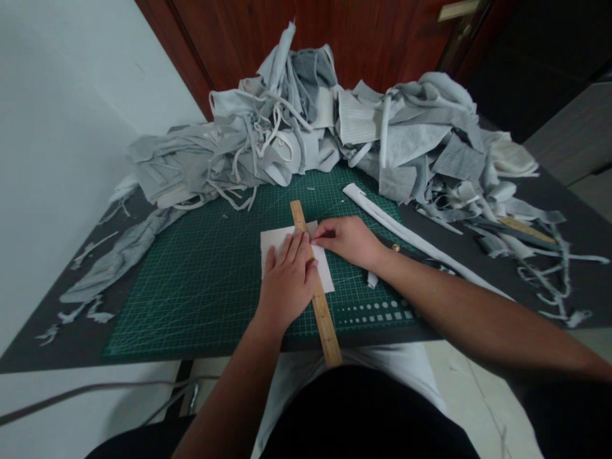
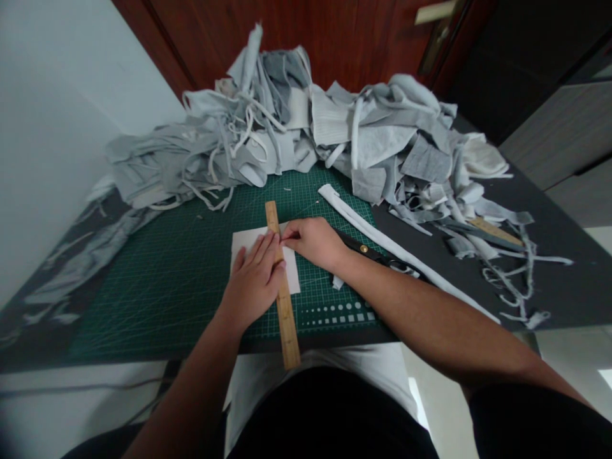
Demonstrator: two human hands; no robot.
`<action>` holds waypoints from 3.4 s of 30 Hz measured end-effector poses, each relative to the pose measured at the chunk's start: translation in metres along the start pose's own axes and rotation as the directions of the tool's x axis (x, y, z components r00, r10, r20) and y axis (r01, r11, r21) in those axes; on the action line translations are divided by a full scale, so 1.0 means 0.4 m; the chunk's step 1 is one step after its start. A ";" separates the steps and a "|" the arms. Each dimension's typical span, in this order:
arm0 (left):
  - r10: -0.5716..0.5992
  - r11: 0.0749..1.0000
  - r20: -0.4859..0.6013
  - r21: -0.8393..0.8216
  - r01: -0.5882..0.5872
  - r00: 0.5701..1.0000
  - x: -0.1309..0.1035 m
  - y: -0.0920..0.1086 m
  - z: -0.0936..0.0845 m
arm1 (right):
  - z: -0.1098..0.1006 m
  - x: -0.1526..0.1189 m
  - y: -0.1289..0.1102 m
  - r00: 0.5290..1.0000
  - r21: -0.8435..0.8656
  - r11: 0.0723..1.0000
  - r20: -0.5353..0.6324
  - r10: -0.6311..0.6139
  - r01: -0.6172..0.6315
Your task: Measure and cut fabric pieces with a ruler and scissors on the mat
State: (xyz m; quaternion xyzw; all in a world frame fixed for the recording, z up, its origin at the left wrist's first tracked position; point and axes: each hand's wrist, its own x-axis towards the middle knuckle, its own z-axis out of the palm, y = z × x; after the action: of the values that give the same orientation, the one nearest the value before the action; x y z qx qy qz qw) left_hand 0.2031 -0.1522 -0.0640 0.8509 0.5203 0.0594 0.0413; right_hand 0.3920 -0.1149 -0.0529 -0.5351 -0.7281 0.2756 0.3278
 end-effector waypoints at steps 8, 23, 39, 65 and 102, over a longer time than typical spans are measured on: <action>-0.003 1.000 0.001 0.004 0.003 1.000 0.000 -0.001 0.001 | 0.008 0.000 -0.001 1.000 0.095 0.995 -0.007 0.024 -0.023; -0.013 1.000 0.025 0.003 0.013 1.000 0.000 0.003 -0.004 | 0.014 -0.002 0.002 0.999 0.035 0.999 0.031 -0.022 0.021; -0.005 1.000 0.021 -0.020 0.006 1.000 0.002 -0.001 0.000 | 0.023 -0.007 -0.021 0.999 -0.182 0.983 0.048 -0.008 0.017; -0.029 0.999 0.036 -0.026 0.030 0.999 0.001 0.007 -0.008 | 0.013 -0.005 -0.001 0.994 -0.213 0.973 0.079 -0.077 0.092; 0.167 0.978 0.297 -0.174 -0.119 0.940 0.083 -0.129 -0.041 | 0.004 -0.004 0.003 0.991 -0.142 0.986 0.117 -0.071 0.087</action>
State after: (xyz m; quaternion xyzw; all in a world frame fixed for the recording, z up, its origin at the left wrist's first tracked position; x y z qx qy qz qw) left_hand 0.1703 -0.0992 -0.0526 0.8796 0.4379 -0.0320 0.1833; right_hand 0.3918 -0.1162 -0.0549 -0.5121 -0.7843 0.2375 0.2571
